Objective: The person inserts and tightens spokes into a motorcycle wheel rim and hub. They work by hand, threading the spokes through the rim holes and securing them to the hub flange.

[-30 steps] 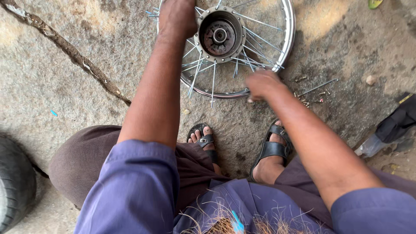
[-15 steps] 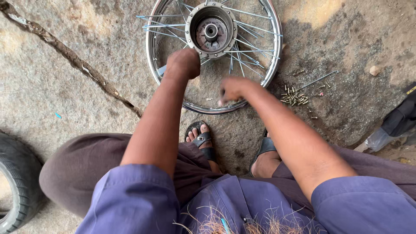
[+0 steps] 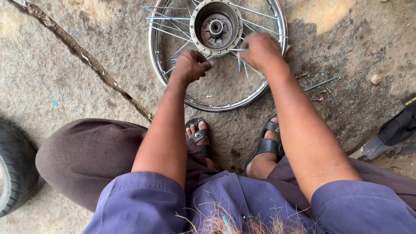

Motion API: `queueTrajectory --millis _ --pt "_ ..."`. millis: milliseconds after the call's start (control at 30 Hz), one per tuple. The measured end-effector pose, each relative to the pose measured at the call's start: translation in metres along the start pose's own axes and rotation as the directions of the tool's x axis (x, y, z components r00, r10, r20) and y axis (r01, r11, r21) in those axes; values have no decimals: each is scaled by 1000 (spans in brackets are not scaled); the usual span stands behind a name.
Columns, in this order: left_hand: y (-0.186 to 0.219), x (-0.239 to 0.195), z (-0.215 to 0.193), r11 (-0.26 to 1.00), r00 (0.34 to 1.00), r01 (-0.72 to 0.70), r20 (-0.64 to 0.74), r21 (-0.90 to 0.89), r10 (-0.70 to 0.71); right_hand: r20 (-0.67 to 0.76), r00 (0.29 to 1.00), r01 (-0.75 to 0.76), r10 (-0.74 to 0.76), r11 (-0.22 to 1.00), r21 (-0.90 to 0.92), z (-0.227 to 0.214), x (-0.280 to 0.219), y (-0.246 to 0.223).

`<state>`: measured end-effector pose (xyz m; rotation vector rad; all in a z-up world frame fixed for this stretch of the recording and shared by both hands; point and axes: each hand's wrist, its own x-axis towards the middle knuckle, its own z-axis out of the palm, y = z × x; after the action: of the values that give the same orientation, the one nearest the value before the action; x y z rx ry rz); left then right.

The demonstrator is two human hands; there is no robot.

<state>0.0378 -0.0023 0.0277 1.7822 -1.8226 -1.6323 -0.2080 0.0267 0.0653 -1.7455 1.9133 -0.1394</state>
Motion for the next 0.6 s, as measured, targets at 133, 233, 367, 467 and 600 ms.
queueTrajectory --millis 133,233,367,467,600 --pt "19 -16 -13 938 974 225 97 -265 -206 362 909 -161 204 976 -145 12 -4 -19" --pt "24 -20 -6 878 958 284 79 -386 -275 452 879 -191 154 981 38 10 -12 -24" --pt "-1 -9 -10 999 915 48 -400 -23 -53 441 867 -343 231 919 193 3 -3 -18" --pt "-27 5 4 962 822 -39 -538 271 186 307 924 -323 227 894 311 7 1 10" --pt "-43 18 20 901 789 -52 -536 430 301 12 1000 26 -27 996 84 26 13 35"
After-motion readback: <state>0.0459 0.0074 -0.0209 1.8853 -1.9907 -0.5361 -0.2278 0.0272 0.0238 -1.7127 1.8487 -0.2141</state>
